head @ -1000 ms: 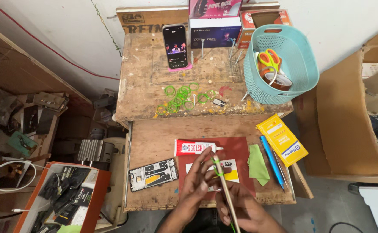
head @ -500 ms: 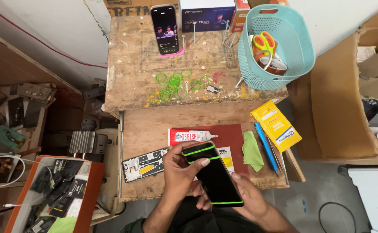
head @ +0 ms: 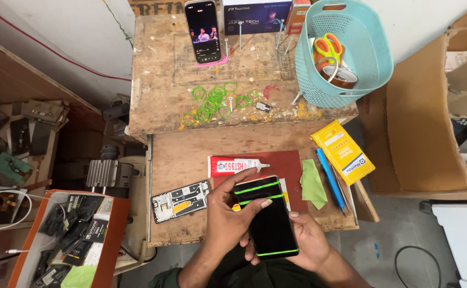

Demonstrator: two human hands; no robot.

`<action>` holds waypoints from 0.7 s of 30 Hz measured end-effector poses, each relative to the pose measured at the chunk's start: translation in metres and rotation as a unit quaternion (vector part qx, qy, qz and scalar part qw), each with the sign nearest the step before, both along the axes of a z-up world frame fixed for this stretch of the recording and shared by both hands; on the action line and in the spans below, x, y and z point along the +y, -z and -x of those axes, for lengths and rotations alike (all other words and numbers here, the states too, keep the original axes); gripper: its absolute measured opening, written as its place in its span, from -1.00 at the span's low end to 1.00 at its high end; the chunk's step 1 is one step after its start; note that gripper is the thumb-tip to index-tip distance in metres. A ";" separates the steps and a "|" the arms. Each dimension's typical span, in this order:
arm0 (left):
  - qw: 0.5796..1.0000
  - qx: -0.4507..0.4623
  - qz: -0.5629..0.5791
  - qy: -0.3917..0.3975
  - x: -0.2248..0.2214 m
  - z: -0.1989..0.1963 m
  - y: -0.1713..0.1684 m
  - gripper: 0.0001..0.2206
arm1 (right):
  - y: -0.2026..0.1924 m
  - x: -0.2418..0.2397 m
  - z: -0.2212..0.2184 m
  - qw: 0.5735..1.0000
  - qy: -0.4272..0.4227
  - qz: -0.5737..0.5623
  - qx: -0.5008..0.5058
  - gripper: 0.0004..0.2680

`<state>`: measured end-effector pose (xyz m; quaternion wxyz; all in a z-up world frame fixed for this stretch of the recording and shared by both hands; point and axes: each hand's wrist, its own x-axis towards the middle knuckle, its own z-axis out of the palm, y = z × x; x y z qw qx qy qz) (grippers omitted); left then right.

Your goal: The person wraps multiple green elastic bands around a smartphone to secure it. They stretch and place the bands across the phone's front and back, then adjust them to form a grid pattern.

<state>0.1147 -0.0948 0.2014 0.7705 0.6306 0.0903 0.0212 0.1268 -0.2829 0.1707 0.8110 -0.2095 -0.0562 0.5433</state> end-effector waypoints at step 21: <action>0.909 -0.130 0.338 0.206 -0.003 -0.002 0.002 -0.51 | 0.005 0.001 0.014 0.996 0.039 -0.070 0.028 -0.44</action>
